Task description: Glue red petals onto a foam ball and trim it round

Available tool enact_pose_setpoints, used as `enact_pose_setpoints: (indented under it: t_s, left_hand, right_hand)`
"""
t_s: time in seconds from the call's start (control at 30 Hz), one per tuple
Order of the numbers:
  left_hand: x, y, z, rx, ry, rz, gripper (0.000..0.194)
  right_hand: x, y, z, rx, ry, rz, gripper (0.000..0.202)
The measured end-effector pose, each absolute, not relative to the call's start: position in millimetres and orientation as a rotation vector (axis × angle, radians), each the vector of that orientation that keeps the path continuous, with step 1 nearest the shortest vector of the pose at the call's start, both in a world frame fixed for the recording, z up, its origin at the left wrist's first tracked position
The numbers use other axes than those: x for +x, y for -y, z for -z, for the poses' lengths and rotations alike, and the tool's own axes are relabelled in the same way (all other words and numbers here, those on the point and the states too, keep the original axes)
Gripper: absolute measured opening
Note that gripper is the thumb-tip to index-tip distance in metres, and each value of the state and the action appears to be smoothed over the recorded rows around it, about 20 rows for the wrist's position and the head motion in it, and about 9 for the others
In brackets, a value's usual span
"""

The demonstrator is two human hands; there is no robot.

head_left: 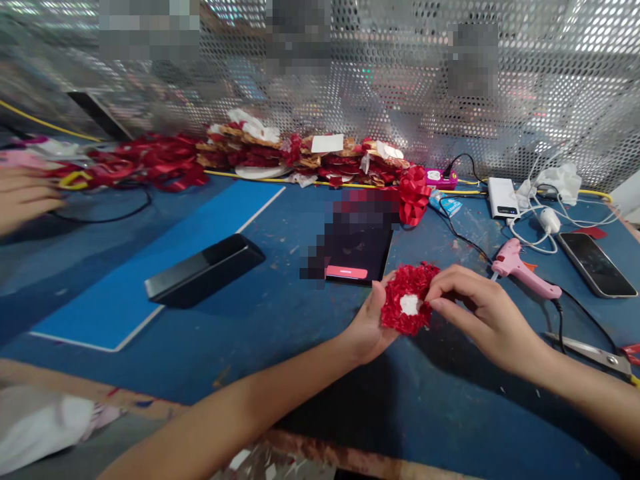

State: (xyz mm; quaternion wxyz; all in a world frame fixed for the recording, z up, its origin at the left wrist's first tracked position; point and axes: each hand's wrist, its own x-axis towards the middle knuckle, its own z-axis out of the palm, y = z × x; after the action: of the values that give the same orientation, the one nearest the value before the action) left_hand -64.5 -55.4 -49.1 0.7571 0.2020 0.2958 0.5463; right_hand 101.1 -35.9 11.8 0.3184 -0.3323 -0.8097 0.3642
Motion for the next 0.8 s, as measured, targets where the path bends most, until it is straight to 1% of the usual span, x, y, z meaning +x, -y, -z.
enact_pose_setpoints:
  t_s: [0.13, 0.33, 0.53, 0.7, 0.8]
  left_hand:
    - [-63.3, 57.2, 45.8, 0.434, -0.585, -1.149, 0.068]
    - [-64.2, 57.2, 40.8, 0.506, -0.506, -1.057, 0.057]
    - [-65.3, 58.2, 46.3, 0.505, -0.531, -1.079, 0.057]
    - [-65.0, 59.0, 48.8, 0.456, -0.569, -1.099, 0.061]
    - [-65.8, 59.3, 49.8, 0.46, -0.559, -1.095, 0.062]
  right_hand:
    - [99.3, 38.3, -8.8, -0.865, 2.162, -0.823, 0.012]
    - [96.7, 40.5, -2.1, -0.902, 2.123, -0.755, 0.01]
    - [95.9, 41.5, 4.6, -0.905, 2.071, -0.603, 0.007]
    - [92.3, 43.5, 8.5, -0.961, 2.011, -0.619, 0.008]
    - [99.1, 39.4, -2.3, -0.964, 2.025, -0.627, 0.01]
